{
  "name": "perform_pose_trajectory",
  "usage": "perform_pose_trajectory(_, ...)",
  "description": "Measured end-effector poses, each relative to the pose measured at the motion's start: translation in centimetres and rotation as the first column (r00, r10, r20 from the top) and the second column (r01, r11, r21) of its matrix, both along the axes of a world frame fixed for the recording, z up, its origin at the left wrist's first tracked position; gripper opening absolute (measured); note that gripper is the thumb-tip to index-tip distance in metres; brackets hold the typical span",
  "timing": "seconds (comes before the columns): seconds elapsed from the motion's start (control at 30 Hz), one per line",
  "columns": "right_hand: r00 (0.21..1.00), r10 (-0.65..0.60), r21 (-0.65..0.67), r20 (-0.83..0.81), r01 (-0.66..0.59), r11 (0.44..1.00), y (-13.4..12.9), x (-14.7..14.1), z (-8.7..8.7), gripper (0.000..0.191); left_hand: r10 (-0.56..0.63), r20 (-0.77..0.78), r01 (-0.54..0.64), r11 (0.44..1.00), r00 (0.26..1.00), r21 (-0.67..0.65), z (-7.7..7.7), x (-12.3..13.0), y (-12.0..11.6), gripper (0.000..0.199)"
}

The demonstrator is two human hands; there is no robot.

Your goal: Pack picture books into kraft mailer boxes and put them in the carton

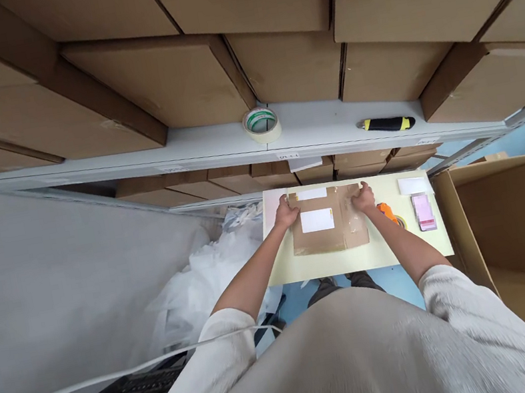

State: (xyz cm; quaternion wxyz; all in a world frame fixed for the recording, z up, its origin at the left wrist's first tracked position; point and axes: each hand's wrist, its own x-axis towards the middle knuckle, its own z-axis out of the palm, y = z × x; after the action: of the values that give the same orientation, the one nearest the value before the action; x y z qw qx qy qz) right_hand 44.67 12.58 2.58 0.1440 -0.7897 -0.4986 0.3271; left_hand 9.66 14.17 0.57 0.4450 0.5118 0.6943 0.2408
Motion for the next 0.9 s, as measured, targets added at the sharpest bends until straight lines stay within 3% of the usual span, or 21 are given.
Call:
perform_pose_trajectory(0.1,0.99,-0.102,0.016,-0.102,0.104,0.994,0.0,0.0,1.7,0.075,0.058,0.021,-0.057,0.998,0.998,-0.022,1.4,-0.4,0.1,0.067)
perform_pose_trajectory(0.27,0.961,-0.156,0.116,-0.227,0.186,0.976,-1.4,0.4,4.4,0.041,0.01,0.092,-0.014,0.999,0.996,0.035,3.8,-1.2,-0.4,0.032)
perform_pose_trajectory(0.47,0.931,-0.152,0.281,-0.332,0.251,0.926,-3.8,0.3,7.4,0.032,-0.047,0.217,0.01,0.985,0.975,0.172,7.0,-1.6,-1.6,0.021)
perform_pose_trajectory(0.63,0.885,-0.1,0.353,-0.455,0.282,0.892,-5.2,-0.7,9.5,0.05,-0.136,0.22,0.081,0.967,0.966,0.243,9.4,-1.6,-3.1,0.026)
perform_pose_trajectory(0.73,0.858,-0.105,0.294,-0.503,0.284,0.912,-5.9,-1.4,10.1,0.064,-0.192,0.206,0.135,0.955,0.959,0.264,10.3,-1.8,-4.3,0.03)
perform_pose_trajectory(0.9,0.841,-0.051,0.267,-0.538,0.228,0.936,-6.5,-2.5,10.0,0.069,-0.288,0.241,0.204,0.924,0.927,0.323,11.0,-2.3,-6.2,0.038)
